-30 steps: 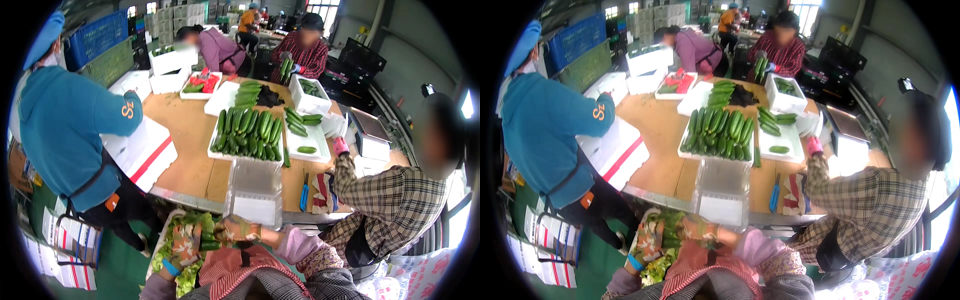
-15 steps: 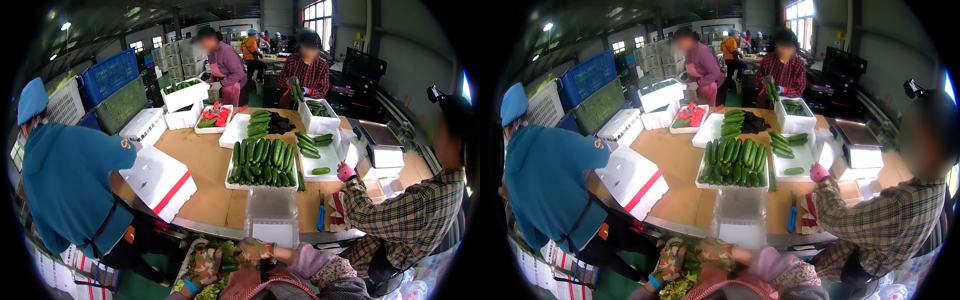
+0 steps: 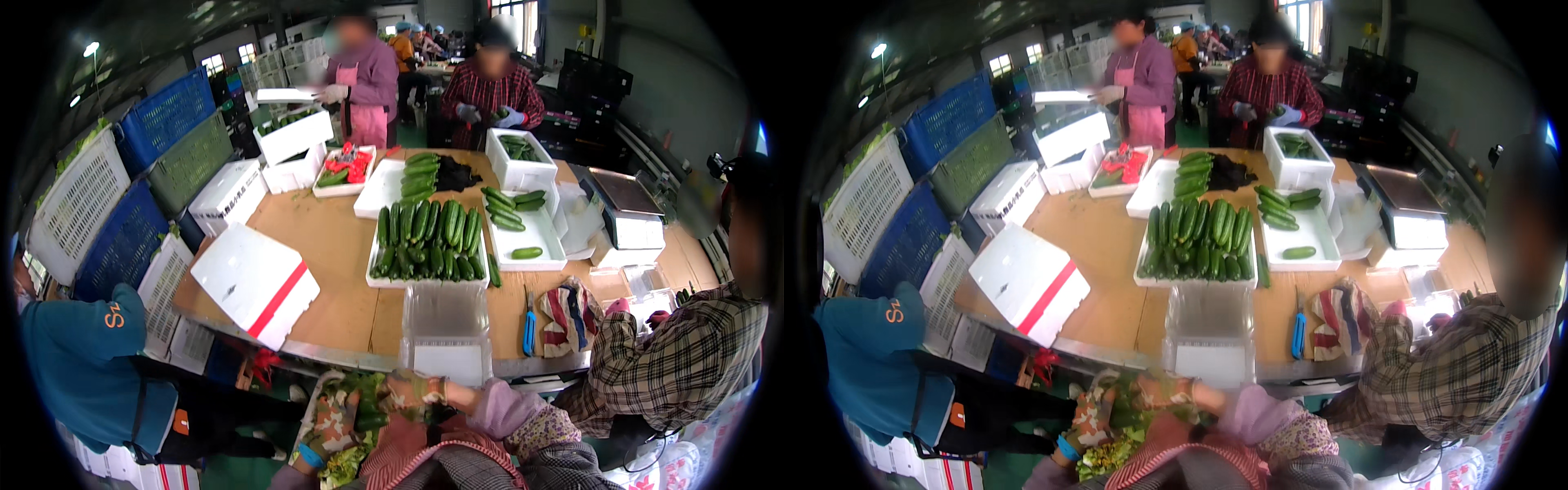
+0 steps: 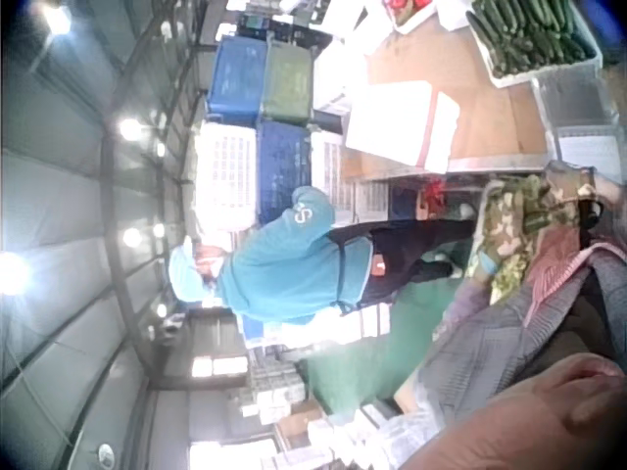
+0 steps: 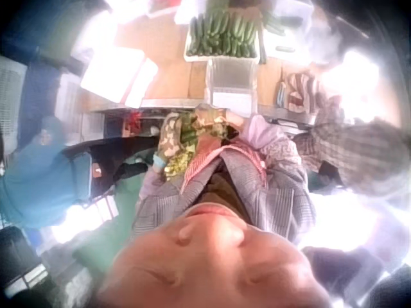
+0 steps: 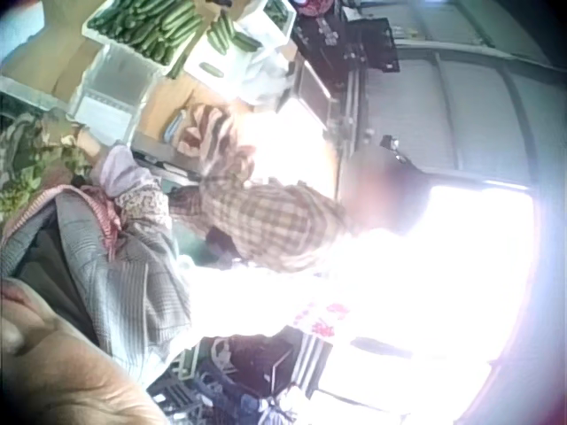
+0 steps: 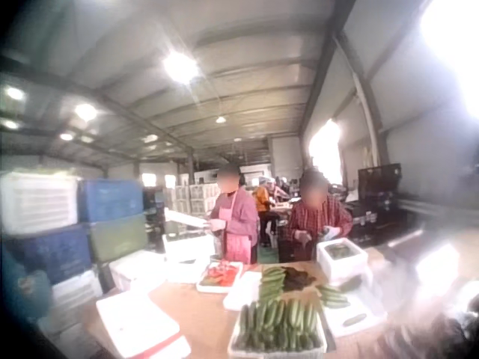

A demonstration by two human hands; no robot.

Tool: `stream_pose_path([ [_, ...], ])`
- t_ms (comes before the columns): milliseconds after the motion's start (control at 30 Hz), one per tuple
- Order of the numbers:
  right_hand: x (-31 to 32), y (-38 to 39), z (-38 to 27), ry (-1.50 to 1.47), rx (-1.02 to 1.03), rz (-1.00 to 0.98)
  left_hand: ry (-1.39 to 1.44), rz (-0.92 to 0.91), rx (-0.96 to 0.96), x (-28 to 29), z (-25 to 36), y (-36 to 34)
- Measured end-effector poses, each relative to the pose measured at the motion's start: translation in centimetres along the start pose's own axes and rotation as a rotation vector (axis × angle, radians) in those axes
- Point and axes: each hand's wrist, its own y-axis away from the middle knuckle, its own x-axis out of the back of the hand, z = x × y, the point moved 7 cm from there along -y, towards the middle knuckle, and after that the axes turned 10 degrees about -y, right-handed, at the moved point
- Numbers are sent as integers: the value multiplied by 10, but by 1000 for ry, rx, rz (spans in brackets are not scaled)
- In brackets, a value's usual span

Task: The person sorts green vegetables, likely cucumbers or zucchinis, from a pile into white styrofoam trays and plastic wrap. They handle the vegetables by hand, arranging them neatly in the containers while other workers perform similar tasks nearby.

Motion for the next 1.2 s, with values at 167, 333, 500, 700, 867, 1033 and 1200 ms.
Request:
stream_pose_path([
  [167,19,4,18,174,-91,316,862,217,107,-22,-32,12],
  [333,83,39,-50,-532,49,614,607,482,216,39,-38,11],
  [500,72,22,-74,-565,113,481,294,452,363,50,-39,11],
  [700,72,23,-74,-628,177,494,66,538,212,60,-33,6],
  [867,79,33,-80,-462,262,519,-60,377,197,55,-30,-2],
  [1033,62,30,-54,-567,331,479,-127,293,137,49,-24,-7],
  [1200,67,28,-64,-288,202,349,-4,335,89,46,-25,-4],
])
